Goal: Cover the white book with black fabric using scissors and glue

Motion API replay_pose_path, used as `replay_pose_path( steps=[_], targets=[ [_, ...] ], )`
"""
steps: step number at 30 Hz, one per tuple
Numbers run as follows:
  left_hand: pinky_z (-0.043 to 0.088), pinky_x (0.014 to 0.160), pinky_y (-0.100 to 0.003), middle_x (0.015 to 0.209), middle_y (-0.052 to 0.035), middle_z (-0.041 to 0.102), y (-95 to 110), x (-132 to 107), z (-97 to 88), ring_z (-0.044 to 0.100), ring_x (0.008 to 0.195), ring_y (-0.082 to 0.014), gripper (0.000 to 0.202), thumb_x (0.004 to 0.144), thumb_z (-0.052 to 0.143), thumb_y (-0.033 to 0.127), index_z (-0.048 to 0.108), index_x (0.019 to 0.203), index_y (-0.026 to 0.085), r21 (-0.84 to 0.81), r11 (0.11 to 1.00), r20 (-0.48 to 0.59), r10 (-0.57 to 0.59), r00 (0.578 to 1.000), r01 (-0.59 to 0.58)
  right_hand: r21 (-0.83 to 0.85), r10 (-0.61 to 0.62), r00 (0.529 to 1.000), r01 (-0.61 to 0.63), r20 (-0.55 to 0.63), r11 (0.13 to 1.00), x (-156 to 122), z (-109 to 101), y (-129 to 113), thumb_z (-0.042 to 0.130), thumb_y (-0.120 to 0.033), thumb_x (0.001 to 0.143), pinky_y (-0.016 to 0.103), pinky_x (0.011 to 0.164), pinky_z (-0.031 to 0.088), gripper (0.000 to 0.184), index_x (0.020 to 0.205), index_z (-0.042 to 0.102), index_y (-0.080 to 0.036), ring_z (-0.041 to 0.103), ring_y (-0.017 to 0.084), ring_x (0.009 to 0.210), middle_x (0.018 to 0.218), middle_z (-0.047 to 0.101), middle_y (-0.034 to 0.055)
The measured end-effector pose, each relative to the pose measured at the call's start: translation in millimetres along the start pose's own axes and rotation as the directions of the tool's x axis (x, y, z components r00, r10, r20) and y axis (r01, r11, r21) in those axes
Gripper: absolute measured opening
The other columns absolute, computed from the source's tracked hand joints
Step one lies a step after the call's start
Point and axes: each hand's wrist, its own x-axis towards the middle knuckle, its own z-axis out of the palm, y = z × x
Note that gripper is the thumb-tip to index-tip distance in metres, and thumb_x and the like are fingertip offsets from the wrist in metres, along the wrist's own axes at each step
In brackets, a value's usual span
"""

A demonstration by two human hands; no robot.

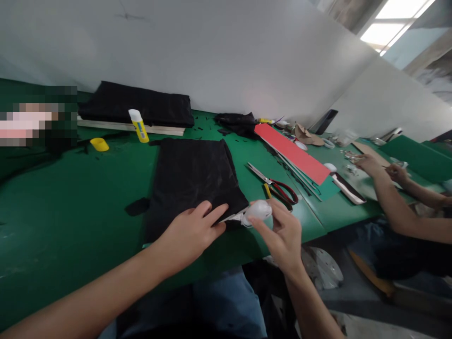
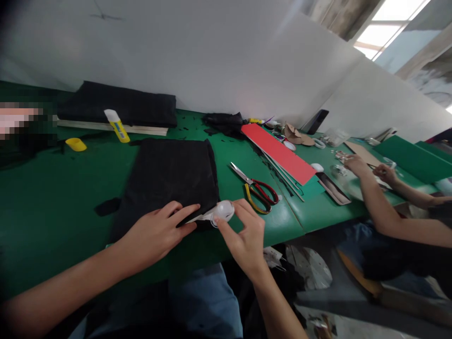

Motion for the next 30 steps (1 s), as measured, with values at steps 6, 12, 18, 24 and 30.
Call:
replay_pose_path(
  steps=[6,12,18,24,30],
  targets=[
    [0.055,0.068,-0.031,0.143,-0.0036,0.045,-1.0,0.4,0.3,0.049,0.107,-0.0243,0.032,0.088,0.05,0.015,0.06,0.116,0.025,-0.007,1.0,0.009,0.007,1.0,-0.007,-0.01,0.028,0.999,-0.028,-0.03,1.0,-0.5,0.5,2.2,0.068,-0.024,0.08,0.031,0.068,0.048,0.008,0.087,0.068,-0.021,0.062,0.02,0.081,0.086,0.066,0.003],
    [0.056,0.068,-0.031,0.143,-0.0041,0.046,-1.2,0.0,0.2,0.049,0.107,-0.0245,0.031,0.088,0.05,0.015,0.061,0.116,0.024,-0.013,1.0,-0.003,0.013,1.0,-0.013,-0.022,0.025,1.0,-0.025,-0.011,0.999,1.1,0.5,3.2,0.068,-0.025,0.081,0.031,0.07,0.049,0.009,0.089,0.069,-0.021,0.062,0.02,0.08,0.085,0.066,0.0029],
    [0.056,0.068,-0.032,0.142,-0.0031,0.047,-0.5,0.5,-0.6,0.049,0.106,-0.0244,0.03,0.088,0.05,0.015,0.061,0.115,0.025,-0.012,1.0,-0.007,-0.006,1.0,0.006,0.002,0.026,0.999,-0.026,-0.02,1.0,-2.7,2.5,6.8,0.068,-0.024,0.08,0.031,0.072,0.049,0.01,0.09,0.069,-0.021,0.062,0.02,0.081,0.086,0.066,0.003],
    [0.056,0.068,-0.032,0.142,-0.0034,0.047,0.3,0.0,-0.1,0.049,0.107,-0.0246,0.03,0.088,0.052,0.015,0.062,0.114,0.024,-0.007,1.0,-0.019,-0.007,1.0,0.007,0.012,0.025,0.998,-0.024,-0.053,1.0,-7.1,3.4,8.1,0.069,-0.024,0.08,0.032,0.071,0.051,0.012,0.091,0.07,-0.021,0.063,0.02,0.081,0.089,0.067,0.0033],
    [0.055,0.067,-0.031,0.142,-0.0043,0.047,-0.2,0.5,-1.6,0.05,0.106,-0.0247,0.029,0.089,0.049,0.015,0.061,0.114,0.024,-0.009,1.0,-0.012,0.012,1.0,-0.012,0.013,0.046,0.997,-0.045,-0.055,0.999,-8.2,1.9,9.0,0.07,-0.025,0.079,0.034,0.073,0.052,0.013,0.091,0.07,-0.021,0.065,0.021,0.084,0.09,0.069,0.0042]
  ],
)
